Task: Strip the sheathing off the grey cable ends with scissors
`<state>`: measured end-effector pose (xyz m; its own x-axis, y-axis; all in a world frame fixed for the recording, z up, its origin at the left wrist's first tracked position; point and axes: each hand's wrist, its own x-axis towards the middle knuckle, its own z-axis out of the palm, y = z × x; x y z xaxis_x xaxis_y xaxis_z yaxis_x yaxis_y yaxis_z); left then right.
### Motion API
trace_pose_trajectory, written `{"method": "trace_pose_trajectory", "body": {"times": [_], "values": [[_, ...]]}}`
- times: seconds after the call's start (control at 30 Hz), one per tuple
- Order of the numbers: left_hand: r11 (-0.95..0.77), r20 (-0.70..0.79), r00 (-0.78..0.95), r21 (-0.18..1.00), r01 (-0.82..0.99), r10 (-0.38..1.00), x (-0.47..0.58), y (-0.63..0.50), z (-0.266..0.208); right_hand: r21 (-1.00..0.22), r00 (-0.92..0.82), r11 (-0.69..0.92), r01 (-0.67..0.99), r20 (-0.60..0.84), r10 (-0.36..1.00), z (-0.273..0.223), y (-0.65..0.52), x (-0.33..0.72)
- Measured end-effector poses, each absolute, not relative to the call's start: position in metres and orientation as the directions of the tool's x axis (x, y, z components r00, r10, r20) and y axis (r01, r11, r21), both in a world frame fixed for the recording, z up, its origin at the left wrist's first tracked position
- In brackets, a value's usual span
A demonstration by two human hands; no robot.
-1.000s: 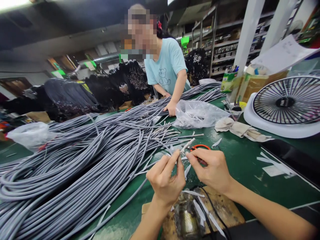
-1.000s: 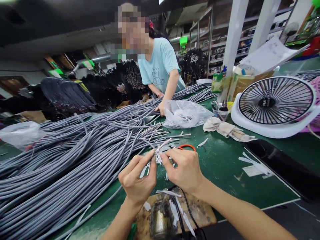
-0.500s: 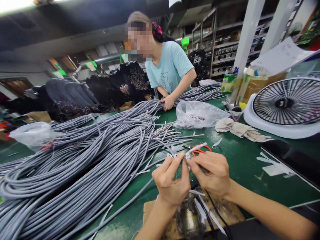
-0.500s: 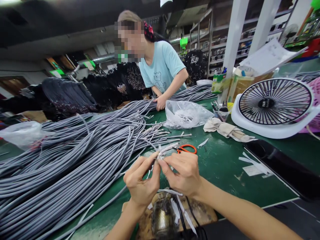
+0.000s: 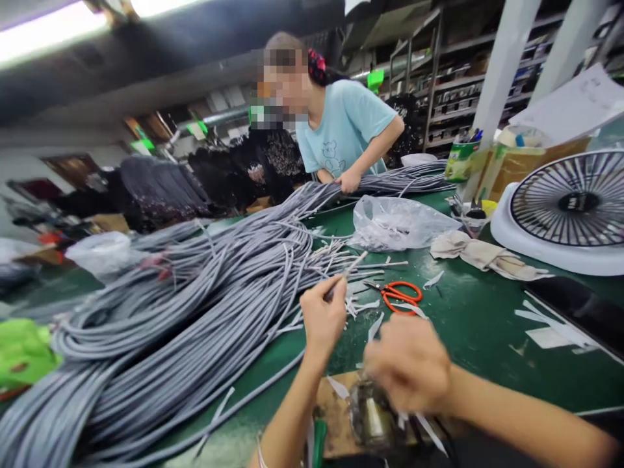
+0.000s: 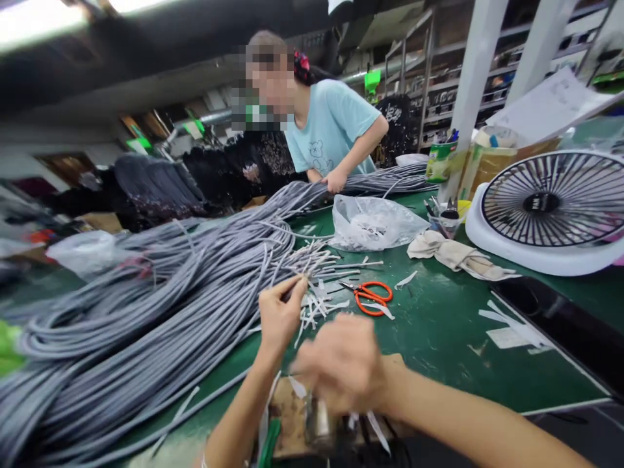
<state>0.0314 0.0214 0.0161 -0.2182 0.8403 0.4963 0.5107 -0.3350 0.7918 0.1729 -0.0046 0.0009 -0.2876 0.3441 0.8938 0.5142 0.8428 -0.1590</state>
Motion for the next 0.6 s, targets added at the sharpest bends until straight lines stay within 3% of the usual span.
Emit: {"method": "trace_pose_trajectory", "body": {"times": [0.17,0.47,0.6], "values": [[-0.418,0.527,-0.110,0.769,0.484,0.842,0.031,0.010,0.018,-0.405,-0.147,0.721,0.562,0.809,0.569,0.010,0.017,0.175],[-0.486,0.630,-0.055,0.648,0.586,0.774,0.034,0.003,0.016,-0.430,-0.162,0.693,0.579,0.773,0.614,0.010,0.017,0.172],[-0.590,0.764,0.070,0.433,0.682,0.642,0.035,0.002,0.011,-0.465,-0.151,0.677,0.570,0.751,0.643,0.014,0.019,0.173]]}}
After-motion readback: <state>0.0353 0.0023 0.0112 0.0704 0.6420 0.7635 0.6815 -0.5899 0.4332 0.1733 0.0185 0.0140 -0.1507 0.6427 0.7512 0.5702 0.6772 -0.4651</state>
